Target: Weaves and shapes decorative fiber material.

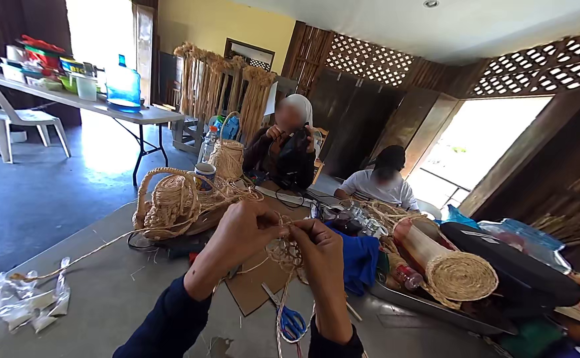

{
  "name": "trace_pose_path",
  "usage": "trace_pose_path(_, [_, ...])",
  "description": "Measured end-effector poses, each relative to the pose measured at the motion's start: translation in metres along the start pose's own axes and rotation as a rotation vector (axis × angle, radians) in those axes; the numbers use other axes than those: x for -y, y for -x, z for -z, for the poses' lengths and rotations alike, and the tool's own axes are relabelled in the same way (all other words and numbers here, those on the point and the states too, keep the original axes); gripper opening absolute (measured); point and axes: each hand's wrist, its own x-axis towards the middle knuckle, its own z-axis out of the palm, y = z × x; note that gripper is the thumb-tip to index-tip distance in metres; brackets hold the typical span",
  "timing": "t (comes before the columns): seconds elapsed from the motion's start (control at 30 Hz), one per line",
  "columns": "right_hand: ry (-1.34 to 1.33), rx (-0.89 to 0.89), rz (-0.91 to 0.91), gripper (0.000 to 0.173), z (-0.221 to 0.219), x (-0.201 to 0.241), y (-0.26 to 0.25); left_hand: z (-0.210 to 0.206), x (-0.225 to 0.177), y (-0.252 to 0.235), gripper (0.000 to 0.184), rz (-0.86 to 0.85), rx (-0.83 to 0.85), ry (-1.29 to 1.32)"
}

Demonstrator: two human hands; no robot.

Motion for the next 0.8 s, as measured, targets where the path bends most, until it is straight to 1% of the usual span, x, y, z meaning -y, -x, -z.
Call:
trace_pose_path(0.1, [-0.02, 0.049, 0.004, 0.008, 0.0, -0.001, 0.0, -0.001, -0.001, 0.0, 0.009, -0.01, -0.016, -0.013])
trace_pose_path(0.23, [-0.052, 0.081, -0.024, 0.009, -0.003, -0.002, 0.0, 0.004, 0.003, -0.001, 0.006, -0.016, -0.043, 0.038])
trace_pose_path(0.33, [-0.052, 0.061, -0.028, 0.009, -0.003, -0.004, -0.001, 0.006, 0.004, -0.002, 0.008, -0.002, -0.034, 0.088])
trace_pose_path(0.4, [-0.051, 0.033, -0.028, 0.009, -0.001, -0.005, -0.002, 0.01, 0.005, -0.001, 0.013, 0.013, -0.007, 0.114])
trace_pose_path(0.5, [-0.038, 0.015, -0.023, 0.009, 0.001, -0.004, -0.003, 0.016, 0.005, 0.0, 0.01, 0.037, 0.017, 0.057])
trace_pose_path(0.6, [-0.026, 0.004, -0.016, 0.008, 0.001, -0.004, -0.002, 0.011, 0.005, -0.002, 0.008, 0.046, 0.051, -0.006])
trace_pose_path(0.67, [-0.007, 0.029, -0.014, 0.008, 0.003, -0.003, -0.003, 0.007, 0.003, -0.002, 0.005, 0.044, 0.016, -0.019])
trace_pose_path(0.77, [0.015, 0.128, -0.038, 0.017, 0.009, -0.003, -0.004, 0.0, 0.003, -0.002, 0.003, 0.014, 0.015, -0.03])
trace_pose_path(0.8, [0.005, 0.145, -0.042, 0.015, 0.01, -0.002, -0.004, -0.003, 0.003, -0.001, 0.003, -0.005, 0.007, -0.035])
